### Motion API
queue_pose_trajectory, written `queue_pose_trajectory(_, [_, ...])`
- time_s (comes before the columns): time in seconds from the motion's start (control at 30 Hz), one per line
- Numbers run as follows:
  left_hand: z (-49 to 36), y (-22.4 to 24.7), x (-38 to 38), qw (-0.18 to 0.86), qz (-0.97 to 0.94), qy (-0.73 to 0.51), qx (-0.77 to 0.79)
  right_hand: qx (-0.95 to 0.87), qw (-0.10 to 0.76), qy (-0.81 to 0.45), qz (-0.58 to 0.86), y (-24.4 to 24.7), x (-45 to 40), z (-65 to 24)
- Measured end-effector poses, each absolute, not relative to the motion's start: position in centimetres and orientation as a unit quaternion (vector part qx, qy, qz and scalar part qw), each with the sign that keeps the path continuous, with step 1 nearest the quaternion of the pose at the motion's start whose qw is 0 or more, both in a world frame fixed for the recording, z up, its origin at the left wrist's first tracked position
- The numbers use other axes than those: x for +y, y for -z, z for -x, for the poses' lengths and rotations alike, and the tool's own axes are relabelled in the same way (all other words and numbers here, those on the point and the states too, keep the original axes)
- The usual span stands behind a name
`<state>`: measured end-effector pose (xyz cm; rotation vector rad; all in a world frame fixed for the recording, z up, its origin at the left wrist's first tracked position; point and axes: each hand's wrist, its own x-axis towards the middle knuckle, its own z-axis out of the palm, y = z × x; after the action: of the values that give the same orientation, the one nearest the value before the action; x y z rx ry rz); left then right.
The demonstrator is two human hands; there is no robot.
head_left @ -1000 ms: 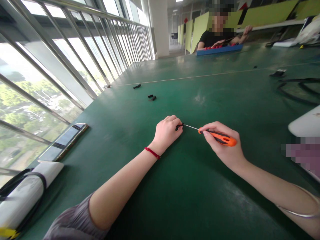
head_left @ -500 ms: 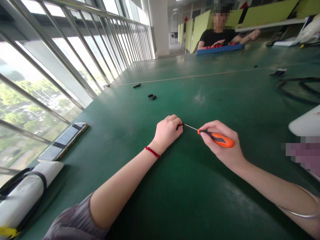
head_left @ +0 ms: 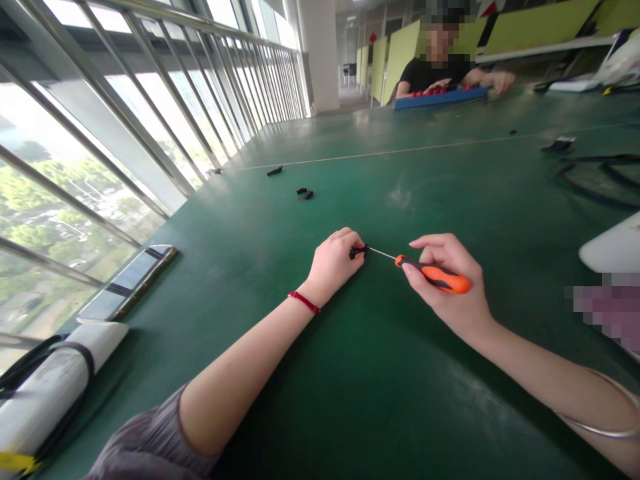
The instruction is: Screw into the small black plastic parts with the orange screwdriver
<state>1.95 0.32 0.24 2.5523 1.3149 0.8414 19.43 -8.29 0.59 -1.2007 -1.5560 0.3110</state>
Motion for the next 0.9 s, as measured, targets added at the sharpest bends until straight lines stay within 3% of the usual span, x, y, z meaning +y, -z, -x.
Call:
queue_pose_trajectory(0.1, [-1.87,-0.14,0.47,0.108,-0.843,-0.298,0.434,-0.661,0.530,-0.114,0.519,-0.63,-8.37,-19.42])
queue_pose_trajectory(0.3, [-1.80,-0.07,0.51,0.127,-0.838,-0.311,0.430,-0.653,0.589,-0.087,0.468,-0.73,-8.26,-19.35])
queue_pose_trajectory(0.5, [-1.82,-0.13,0.46,0.127,-0.839,-0.302,0.435,-0.666,0.534,-0.096,0.512,-0.80,-8.52,-19.30])
queue_pose_trajectory(0.63, [-1.81,-0.12,0.46,0.124,-0.839,-0.304,0.435,-0.658,0.576,-0.081,0.478,-0.82,-8.45,-19.22])
queue_pose_trajectory(0.9, [-1.82,-0.01,0.46,0.122,-0.837,-0.311,0.433,-0.675,0.546,-0.103,0.486,-0.86,-8.57,-19.17])
